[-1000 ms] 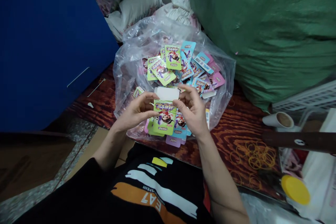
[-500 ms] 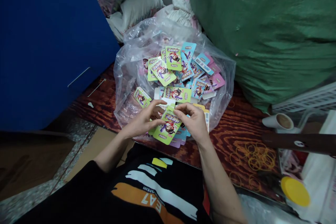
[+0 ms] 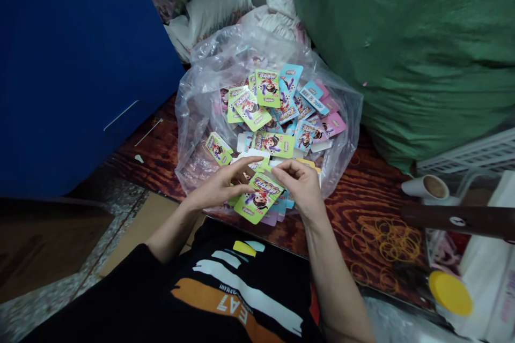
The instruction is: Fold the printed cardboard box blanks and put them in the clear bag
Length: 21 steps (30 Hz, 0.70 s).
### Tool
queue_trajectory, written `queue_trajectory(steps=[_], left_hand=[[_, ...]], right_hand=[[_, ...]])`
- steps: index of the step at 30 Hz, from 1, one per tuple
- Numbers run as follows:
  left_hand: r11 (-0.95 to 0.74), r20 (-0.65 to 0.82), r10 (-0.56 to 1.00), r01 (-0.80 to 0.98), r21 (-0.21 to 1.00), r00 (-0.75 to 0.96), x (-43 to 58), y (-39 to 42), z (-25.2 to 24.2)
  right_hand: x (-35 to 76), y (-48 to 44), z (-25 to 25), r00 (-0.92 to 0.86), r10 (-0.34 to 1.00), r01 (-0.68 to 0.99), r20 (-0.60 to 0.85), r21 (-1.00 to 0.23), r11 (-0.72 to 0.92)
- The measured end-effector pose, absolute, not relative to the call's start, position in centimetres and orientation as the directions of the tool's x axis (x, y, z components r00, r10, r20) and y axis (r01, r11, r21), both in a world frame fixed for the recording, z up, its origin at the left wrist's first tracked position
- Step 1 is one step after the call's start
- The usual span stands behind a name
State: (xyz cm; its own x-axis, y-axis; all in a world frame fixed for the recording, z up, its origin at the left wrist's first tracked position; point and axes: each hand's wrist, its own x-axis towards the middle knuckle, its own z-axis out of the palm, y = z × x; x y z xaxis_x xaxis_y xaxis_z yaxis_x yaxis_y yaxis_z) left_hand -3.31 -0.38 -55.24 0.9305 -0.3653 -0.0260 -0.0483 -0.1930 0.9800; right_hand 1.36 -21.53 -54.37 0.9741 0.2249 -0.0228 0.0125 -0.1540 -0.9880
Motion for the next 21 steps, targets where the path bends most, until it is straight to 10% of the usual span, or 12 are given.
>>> queue_trajectory(steps=[12,21], left_hand=[[-0.074,-0.043,-0.339,0.020,0.997,0.940,-4.0,-0.5,-57.1],[0.052,-0.049,-0.297,0.067,0.996,0.954,-3.3,-1.4,-56.2]], right_hand=[[-0.9,-23.2,-54.6,0.878,0.436,0.334,0.196,-0.904,-0.266],[2.1,-23.8,-55.4,0.952,0.305,0.070,0.013,-0.982,-0.176]])
